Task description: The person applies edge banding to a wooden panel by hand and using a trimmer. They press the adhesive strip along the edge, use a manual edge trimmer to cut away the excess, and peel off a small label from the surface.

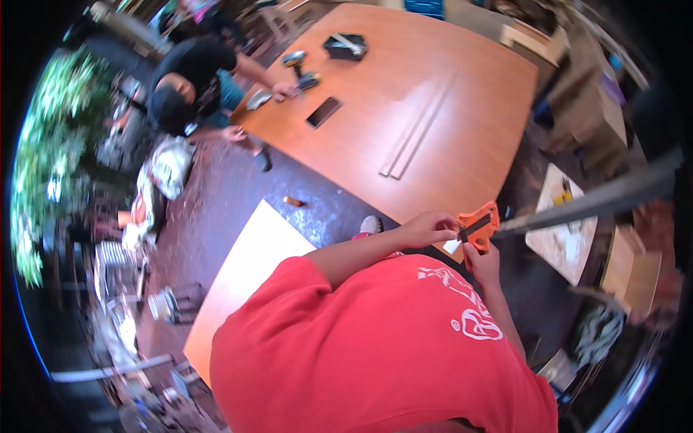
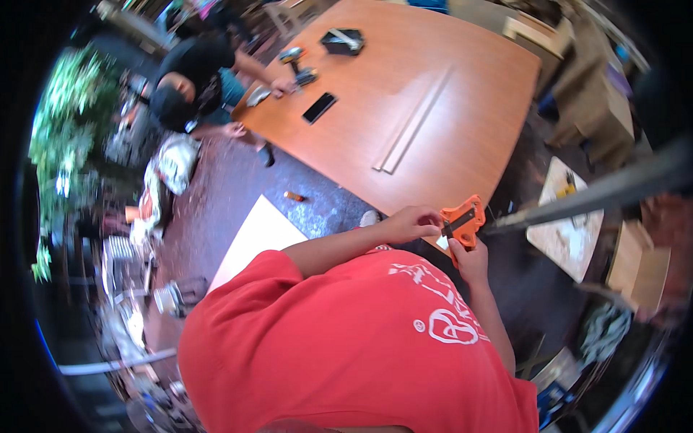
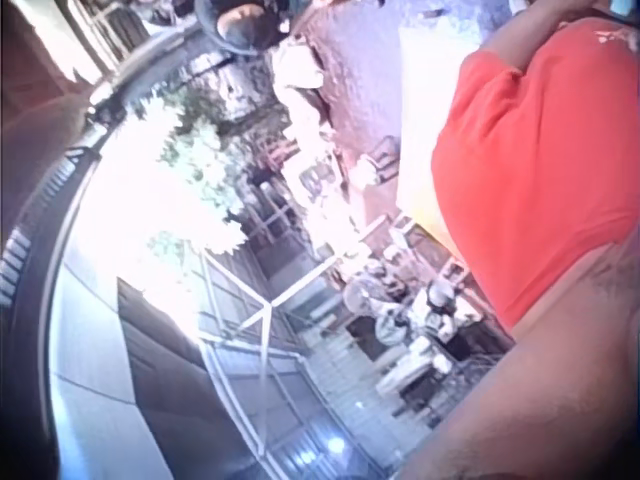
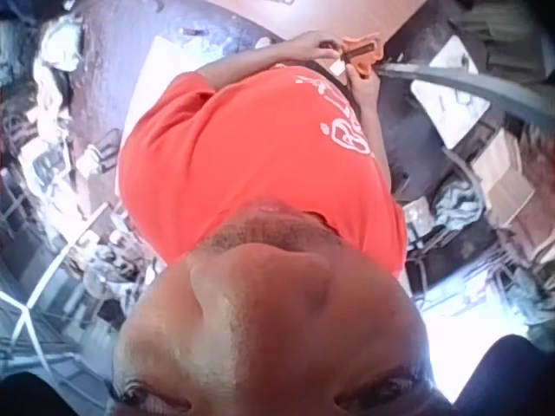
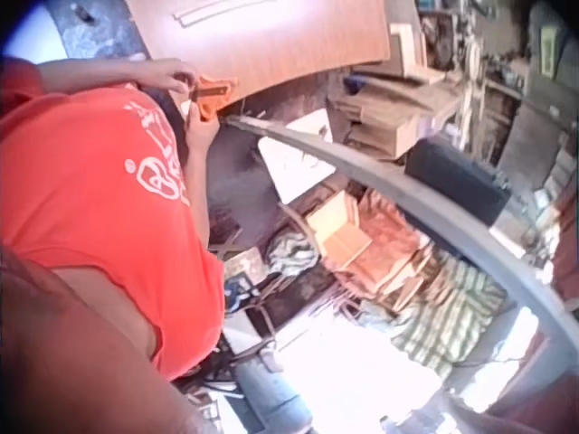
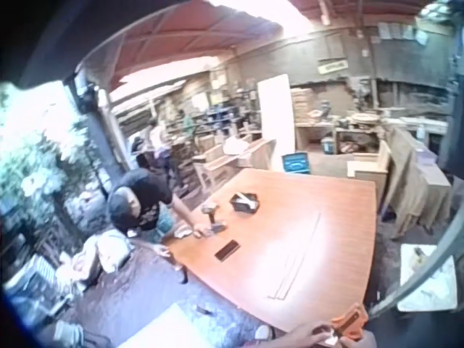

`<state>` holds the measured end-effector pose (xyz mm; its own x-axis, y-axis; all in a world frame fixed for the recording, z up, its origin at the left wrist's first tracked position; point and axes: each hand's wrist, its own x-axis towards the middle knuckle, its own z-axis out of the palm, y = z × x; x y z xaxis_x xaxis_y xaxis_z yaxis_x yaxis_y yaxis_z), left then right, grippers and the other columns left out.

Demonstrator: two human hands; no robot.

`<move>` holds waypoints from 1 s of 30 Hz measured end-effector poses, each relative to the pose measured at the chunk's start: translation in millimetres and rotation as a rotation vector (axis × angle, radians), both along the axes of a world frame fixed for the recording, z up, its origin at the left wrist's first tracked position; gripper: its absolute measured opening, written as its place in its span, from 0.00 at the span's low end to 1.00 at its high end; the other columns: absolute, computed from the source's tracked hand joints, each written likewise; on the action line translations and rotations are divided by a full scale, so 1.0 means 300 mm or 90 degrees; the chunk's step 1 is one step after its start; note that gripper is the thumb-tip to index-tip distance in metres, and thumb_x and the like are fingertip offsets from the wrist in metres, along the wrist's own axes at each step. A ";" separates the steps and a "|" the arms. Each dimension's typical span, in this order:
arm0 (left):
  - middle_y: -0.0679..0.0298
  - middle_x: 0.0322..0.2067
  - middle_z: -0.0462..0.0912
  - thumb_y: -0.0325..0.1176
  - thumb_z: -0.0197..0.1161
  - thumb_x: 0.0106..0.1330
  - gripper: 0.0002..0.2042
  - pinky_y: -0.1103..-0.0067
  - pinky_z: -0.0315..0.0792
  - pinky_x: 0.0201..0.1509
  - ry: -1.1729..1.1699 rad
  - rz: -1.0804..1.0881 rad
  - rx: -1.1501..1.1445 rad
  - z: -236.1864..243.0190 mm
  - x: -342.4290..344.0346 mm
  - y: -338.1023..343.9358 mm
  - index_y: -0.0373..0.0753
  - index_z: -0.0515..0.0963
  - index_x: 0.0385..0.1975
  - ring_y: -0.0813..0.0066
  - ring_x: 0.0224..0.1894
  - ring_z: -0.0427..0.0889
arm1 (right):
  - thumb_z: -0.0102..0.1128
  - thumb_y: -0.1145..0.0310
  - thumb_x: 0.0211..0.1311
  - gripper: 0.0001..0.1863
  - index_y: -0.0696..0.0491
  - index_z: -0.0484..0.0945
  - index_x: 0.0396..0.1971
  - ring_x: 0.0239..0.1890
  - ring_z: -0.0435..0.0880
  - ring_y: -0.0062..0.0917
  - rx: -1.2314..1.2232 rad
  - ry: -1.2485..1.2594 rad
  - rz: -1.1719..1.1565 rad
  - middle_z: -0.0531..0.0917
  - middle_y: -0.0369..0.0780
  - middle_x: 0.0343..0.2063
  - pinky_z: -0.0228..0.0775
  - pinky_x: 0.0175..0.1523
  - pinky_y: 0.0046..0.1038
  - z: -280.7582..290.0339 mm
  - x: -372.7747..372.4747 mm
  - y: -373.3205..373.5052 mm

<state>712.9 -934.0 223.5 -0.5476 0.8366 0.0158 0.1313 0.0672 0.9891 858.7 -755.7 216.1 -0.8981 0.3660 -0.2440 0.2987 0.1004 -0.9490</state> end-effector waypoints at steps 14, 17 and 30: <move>0.63 0.25 0.82 0.38 0.62 0.65 0.11 0.76 0.71 0.34 0.042 0.013 0.012 0.098 -0.105 -0.062 0.36 0.78 0.30 0.73 0.27 0.78 | 0.61 0.64 0.65 0.11 0.57 0.77 0.39 0.31 0.75 0.14 -0.021 0.030 0.035 0.80 0.33 0.31 0.68 0.37 0.21 0.120 -0.161 -0.067; 0.64 0.24 0.81 0.38 0.63 0.65 0.11 0.76 0.70 0.33 0.054 0.001 0.015 0.094 -0.115 -0.056 0.36 0.77 0.29 0.74 0.26 0.77 | 0.60 0.64 0.66 0.12 0.57 0.77 0.40 0.31 0.75 0.15 -0.019 0.035 0.022 0.81 0.33 0.31 0.68 0.37 0.21 0.131 -0.160 -0.071; 0.63 0.20 0.79 0.40 0.64 0.62 0.13 0.75 0.69 0.29 -0.010 -0.116 -0.120 -0.131 -0.155 -0.130 0.36 0.78 0.25 0.75 0.23 0.75 | 0.59 0.64 0.68 0.10 0.53 0.74 0.42 0.26 0.79 0.19 -0.200 0.111 -0.204 0.79 0.34 0.29 0.72 0.31 0.21 0.052 -0.123 0.061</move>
